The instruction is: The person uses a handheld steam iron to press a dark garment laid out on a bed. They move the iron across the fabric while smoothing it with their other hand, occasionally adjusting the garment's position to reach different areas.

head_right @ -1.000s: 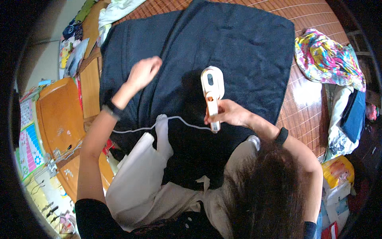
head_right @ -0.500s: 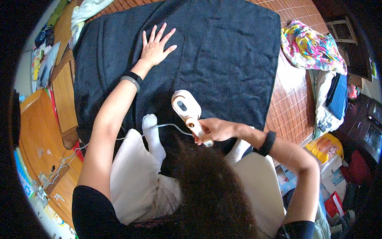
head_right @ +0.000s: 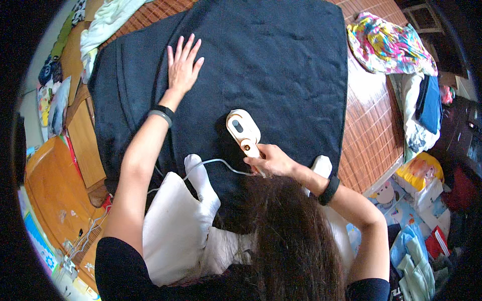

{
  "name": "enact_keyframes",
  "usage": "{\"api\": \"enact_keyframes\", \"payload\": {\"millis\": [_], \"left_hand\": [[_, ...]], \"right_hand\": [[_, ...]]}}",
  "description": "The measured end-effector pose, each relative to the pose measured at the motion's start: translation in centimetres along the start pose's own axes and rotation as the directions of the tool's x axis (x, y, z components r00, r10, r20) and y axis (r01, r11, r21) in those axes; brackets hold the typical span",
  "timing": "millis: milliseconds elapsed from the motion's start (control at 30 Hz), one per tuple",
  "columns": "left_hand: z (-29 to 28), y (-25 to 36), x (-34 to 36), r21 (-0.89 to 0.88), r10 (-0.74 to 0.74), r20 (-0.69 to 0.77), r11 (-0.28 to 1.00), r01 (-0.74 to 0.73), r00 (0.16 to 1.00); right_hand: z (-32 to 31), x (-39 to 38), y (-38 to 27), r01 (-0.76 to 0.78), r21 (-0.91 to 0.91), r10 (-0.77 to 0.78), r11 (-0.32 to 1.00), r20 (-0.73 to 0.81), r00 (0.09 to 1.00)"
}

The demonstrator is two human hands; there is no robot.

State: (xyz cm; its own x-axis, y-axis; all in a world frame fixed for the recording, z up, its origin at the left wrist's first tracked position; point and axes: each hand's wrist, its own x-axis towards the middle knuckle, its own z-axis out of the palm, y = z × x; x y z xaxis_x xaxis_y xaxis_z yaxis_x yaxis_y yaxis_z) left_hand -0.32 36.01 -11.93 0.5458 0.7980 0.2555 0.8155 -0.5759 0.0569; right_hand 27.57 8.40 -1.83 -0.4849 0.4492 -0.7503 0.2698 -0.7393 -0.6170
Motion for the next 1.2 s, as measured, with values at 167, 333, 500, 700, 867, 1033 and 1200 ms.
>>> {"api": "enact_keyframes", "payload": {"millis": [167, 333, 500, 700, 867, 1033, 1200], "left_hand": [[-0.4, 1.0, -0.7, -0.216, -0.031, 0.085, 0.975, 0.049, 0.996], [-0.5, 1.0, -1.0, -0.208, -0.025, 0.016, 0.978, 0.028, 1.000], [-0.5, 1.3, -0.8, -0.235, -0.063, 0.005, 0.970, 0.062, 0.998], [-0.7, 1.4, -0.9, -0.216, -0.055, 0.000, 0.975, 0.054, 0.998], [-0.8, 1.6, -0.9, -0.226, -0.071, 0.006, 0.972, 0.070, 0.997], [-0.9, 1.7, -0.8, -0.227, -0.069, -0.009, 0.972, 0.065, 0.998], [-1.0, 1.7, -0.9, -0.243, -0.082, 0.009, 0.967, 0.082, 0.997]], "right_hand": [[0.1, 1.7, -1.8, 0.137, 0.083, -0.121, 0.987, -0.175, 0.977], [-1.9, 4.2, -4.0, 0.254, 0.159, -0.198, 0.954, -0.300, 0.933], [-4.1, 6.3, -6.4, 0.276, 0.124, -0.222, 0.953, -0.332, 0.917], [-6.3, 7.4, -8.3, 0.288, 0.126, -0.220, 0.949, -0.391, 0.894], [-6.6, 8.0, -9.2, 0.313, 0.144, -0.223, 0.939, -0.437, 0.871], [-6.7, 8.3, -9.7, 0.302, 0.108, -0.226, 0.947, -0.443, 0.867], [-6.3, 8.7, -10.4, 0.280, -0.091, -0.273, 0.956, -0.631, 0.726]]}}
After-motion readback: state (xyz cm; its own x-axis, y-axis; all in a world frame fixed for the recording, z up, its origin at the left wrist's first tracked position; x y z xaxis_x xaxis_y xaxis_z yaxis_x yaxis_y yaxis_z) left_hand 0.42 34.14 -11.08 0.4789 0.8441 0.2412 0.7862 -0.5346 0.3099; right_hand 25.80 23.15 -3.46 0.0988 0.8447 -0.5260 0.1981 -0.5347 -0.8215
